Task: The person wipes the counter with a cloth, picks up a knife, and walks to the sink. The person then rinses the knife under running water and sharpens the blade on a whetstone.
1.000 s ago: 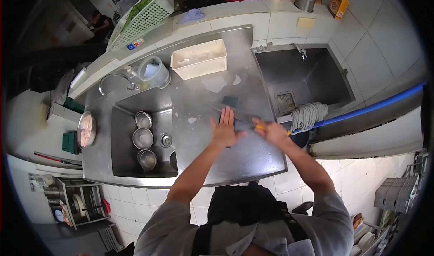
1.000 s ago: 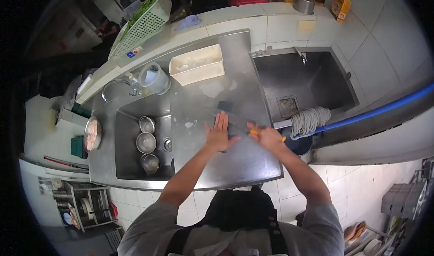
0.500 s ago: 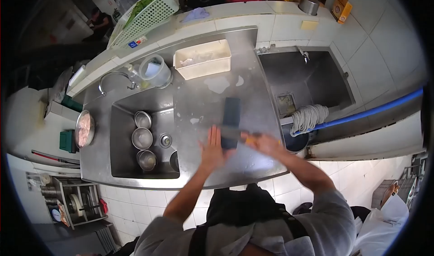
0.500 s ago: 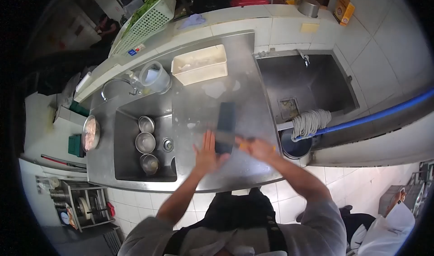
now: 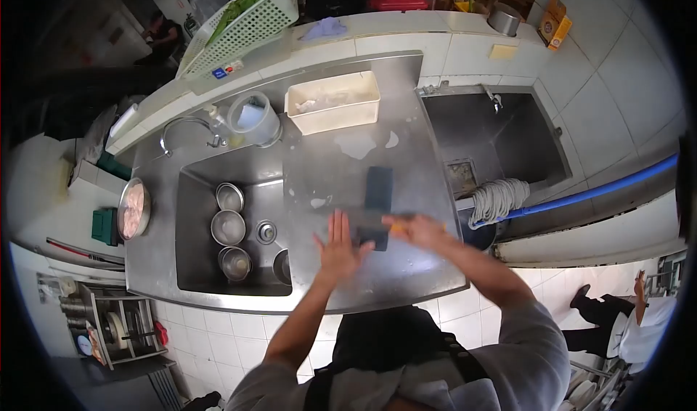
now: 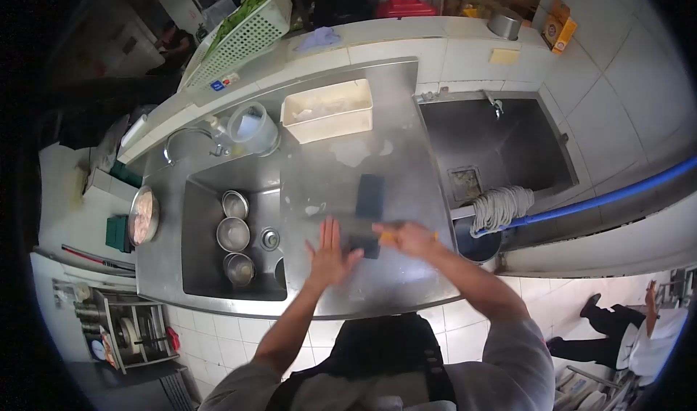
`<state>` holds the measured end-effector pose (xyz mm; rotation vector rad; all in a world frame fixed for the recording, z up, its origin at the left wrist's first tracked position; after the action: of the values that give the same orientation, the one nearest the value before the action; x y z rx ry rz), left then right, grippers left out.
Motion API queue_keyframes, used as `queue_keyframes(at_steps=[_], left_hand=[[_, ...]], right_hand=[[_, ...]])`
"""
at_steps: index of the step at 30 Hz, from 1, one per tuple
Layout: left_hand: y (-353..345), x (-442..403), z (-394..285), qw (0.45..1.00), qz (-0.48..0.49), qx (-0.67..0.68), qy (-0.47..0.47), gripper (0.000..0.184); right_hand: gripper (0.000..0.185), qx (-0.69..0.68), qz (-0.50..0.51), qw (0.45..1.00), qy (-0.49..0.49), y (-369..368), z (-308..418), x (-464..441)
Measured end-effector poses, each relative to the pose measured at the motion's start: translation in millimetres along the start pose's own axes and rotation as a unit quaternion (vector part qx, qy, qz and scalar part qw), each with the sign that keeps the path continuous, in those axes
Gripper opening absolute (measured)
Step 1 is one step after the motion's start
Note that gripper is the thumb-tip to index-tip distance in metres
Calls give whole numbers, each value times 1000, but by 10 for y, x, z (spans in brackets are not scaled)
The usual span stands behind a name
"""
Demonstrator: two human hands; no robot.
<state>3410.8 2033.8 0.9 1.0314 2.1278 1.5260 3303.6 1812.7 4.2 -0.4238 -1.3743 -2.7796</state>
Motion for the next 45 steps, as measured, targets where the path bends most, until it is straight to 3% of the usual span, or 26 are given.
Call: queue_keyframes(at_steps=[3,5,8,11,13,17,19,20,21,23,24,26,27,29,30,31,33,36,37,40,41,43,44,45], left_hand=[[-26,-652,83,999,-46,-1,-18,109],[-27,-296,91,1000,-22,8,-14,108],[-97,221,56,1000,3,6,4,106],[-54,-218,51,1000,10,18,22,105],[-20,-738,86,1000,-20,-2,-6,106],[47,-105,-8,1000,-7,9,-9,106],[-42,292,-21,998,37,-44,39,104],[-99,204,8,999,-9,-42,18,105],[-138,44,37,999,1,-41,23,105],[32,-593,51,999,-23,-22,-3,109],[71,-696,13,998,-5,-58,15,110],[101,-313,-11,998,6,-58,20,107],[140,-104,-38,998,10,-60,25,103],[147,264,-82,995,40,-83,47,103],[131,359,-76,989,75,-107,66,102],[81,275,-50,988,87,-104,72,102],[129,-418,52,1000,3,-25,6,107],[33,-607,110,999,-32,-34,-21,108],[-51,-392,119,999,-26,-31,-18,108],[19,482,-27,997,27,-60,33,102],[18,389,-29,997,32,-59,38,102],[23,-88,-39,998,-7,-57,14,107],[45,-432,-29,997,-15,-68,-14,106],[51,-649,-25,997,-14,-69,-13,106]], right_hand=[[44,-14,-69,997,44,349,-97,-499],[43,43,-46,998,16,166,-84,-304],[43,64,-55,992,98,-160,-124,-49],[45,16,-10,997,68,42,-124,-147],[48,-46,-66,993,85,287,-283,-563],[46,38,37,999,-10,0,-119,-156],[44,111,-116,969,185,-230,-130,31],[43,41,-128,973,189,-266,-289,-89],[43,34,-121,975,186,-152,-325,-205],[42,-17,-17,999,33,216,-344,-602],[42,-17,-17,999,31,278,-215,-529],[43,25,50,996,-65,372,20,-346],[43,26,52,996,-64,181,-18,-232],[45,86,-118,970,195,-230,39,48],[45,86,-124,965,212,-257,-26,4],[45,79,-113,968,209,-277,-148,-50],[45,-56,-29,995,82,115,-275,-487],[46,43,-27,998,26,344,-144,-519],[46,42,-21,999,24,167,-152,-368],[48,44,-91,981,165,-395,-60,197],[48,41,-86,982,165,-278,0,175],[50,21,27,999,-14,79,-1,-49],[51,-85,-19,995,38,105,-283,-281],[51,-86,-18,995,38,154,-359,-426]])
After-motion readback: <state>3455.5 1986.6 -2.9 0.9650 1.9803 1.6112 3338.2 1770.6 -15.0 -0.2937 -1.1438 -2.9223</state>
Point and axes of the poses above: each hand's wrist, its own x-axis away from the middle knuckle, its own y-axis out of the back of the hand, z = x × y, the point moved 2 cm from there along -x, towards the middle knuckle
